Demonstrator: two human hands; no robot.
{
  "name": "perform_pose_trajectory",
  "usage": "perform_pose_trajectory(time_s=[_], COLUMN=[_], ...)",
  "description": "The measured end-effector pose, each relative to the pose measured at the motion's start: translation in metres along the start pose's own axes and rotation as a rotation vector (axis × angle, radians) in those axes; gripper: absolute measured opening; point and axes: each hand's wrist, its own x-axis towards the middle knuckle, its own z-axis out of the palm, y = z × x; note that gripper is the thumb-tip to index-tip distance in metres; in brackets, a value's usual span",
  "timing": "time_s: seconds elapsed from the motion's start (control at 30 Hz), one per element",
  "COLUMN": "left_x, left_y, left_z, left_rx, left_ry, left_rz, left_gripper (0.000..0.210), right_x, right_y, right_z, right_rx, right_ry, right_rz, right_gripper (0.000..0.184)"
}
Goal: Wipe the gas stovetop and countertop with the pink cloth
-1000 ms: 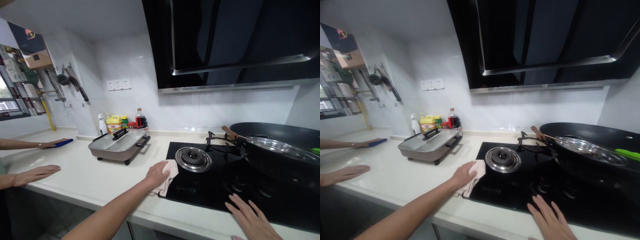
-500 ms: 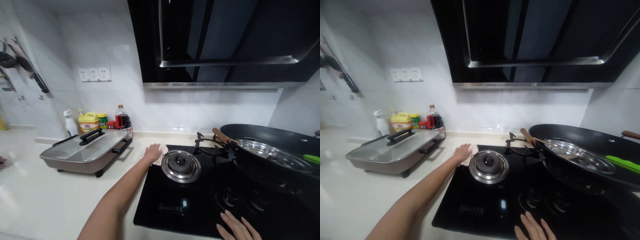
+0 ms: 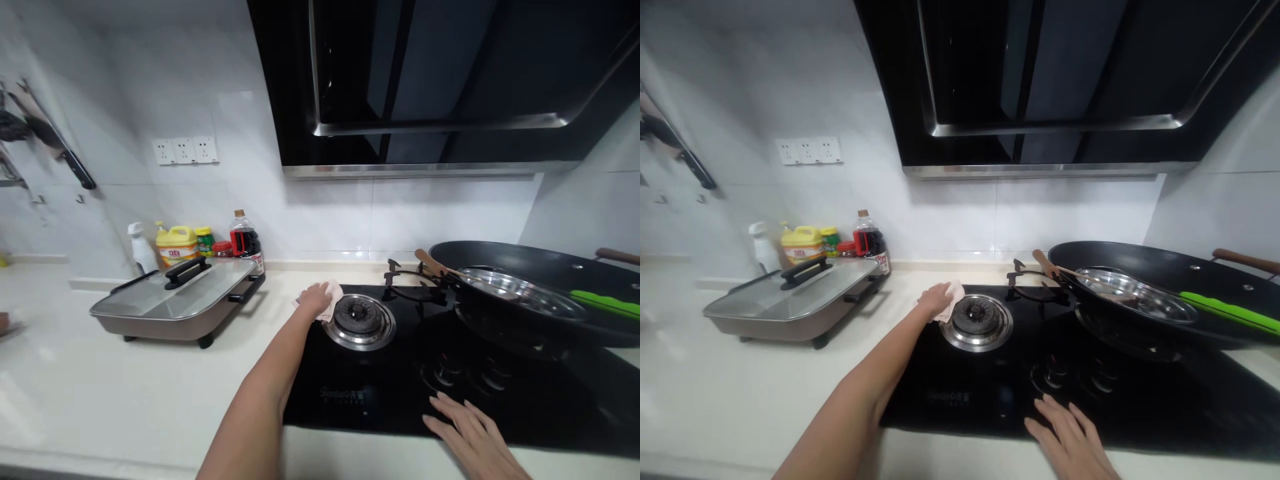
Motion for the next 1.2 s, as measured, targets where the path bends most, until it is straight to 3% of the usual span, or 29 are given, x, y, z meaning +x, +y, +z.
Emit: perform_pose_trajectory(time_s=[0.13,0.33,0.53,0.7,0.9,1.2], left_x=[-0.045,-0.12,-0.182,-0.21,-0.203,-0.114], left_y=[0.0,0.006,0.024,0.052,0.106,0.198], left_z=[-0.005,-0.011,-0.014,-0.008,0.008,0.032], left_rx=[0.022,0.051,0.056,0.031,-0.04,-0.032], left_ry=[-0.02,-0.015,-0.035,-0.06,-0.089,-0.114], left_rz=[-0.012,0.015,0.138,0.29,0.487,0.402], left_gripper=[0.06,0.065,0.063,0.064,0.064,0.069], right_x=[0.008,0.022,0.026,0.024,0.02,0.015], right_y=[-0.023,-0.048,-0.055,-0.05,-0.04,-0.029], right_z=[-0.024,-0.052,-0.055,-0.045,-0.029,-0.011], right_rx=[0.1,0.163,0.12,0.109,0.104,0.066], right_ry=[-0.066,-0.26,-0.302,-0.283,-0.174,-0.079], right_rz=[0.128,0.3,0.292,0.258,0.189,0.117], right_gripper=[0.087,0.091,0.091,0.091,0.091,0.095])
